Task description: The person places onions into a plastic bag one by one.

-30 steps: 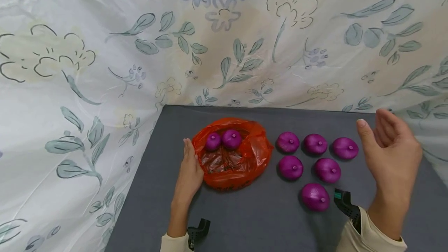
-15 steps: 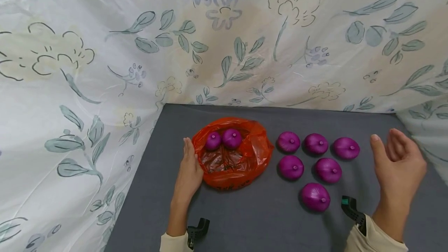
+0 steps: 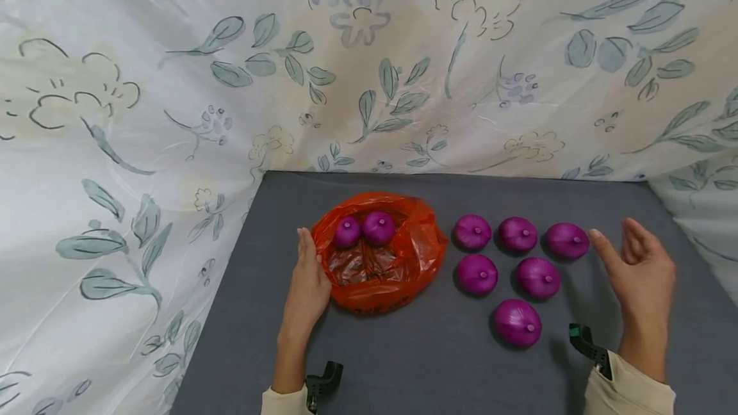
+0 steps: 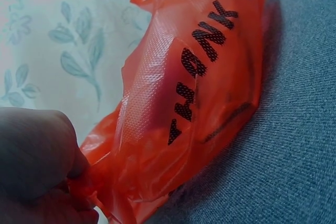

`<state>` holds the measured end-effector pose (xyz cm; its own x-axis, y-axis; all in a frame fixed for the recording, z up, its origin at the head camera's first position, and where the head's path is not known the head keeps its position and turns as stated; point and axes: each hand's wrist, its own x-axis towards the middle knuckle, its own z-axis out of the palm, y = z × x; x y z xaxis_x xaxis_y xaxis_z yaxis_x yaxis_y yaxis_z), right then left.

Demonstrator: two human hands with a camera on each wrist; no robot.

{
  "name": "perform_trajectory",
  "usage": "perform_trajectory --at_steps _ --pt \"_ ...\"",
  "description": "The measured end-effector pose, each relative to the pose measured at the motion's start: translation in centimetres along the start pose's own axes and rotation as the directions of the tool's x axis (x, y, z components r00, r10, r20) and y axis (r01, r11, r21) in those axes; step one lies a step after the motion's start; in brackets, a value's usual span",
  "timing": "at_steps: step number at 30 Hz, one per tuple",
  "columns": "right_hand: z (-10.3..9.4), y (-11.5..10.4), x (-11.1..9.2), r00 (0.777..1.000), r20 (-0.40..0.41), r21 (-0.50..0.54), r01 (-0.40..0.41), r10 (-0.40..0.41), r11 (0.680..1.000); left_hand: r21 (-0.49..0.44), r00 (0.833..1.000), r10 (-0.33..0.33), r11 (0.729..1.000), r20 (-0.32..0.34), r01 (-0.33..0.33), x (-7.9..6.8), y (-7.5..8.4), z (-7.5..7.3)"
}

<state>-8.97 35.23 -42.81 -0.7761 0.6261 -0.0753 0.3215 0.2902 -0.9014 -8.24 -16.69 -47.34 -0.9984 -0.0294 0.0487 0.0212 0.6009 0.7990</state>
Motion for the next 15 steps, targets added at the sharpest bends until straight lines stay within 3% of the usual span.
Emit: perform_trajectory --at_steps 6,15 --pt "0.1 2.1 1.5 0.992 0.106 -0.157 0.085 -0.069 0.984 0.013 1.0 -0.002 1.0 0.004 0.002 0.0 -0.2 0.1" --pt "0.5 3.8 2.4 0.97 0.208 -0.245 0.173 -0.123 0.954 0.017 1.0 0.013 1.0 0.007 -0.013 0.3 0.0 0.3"
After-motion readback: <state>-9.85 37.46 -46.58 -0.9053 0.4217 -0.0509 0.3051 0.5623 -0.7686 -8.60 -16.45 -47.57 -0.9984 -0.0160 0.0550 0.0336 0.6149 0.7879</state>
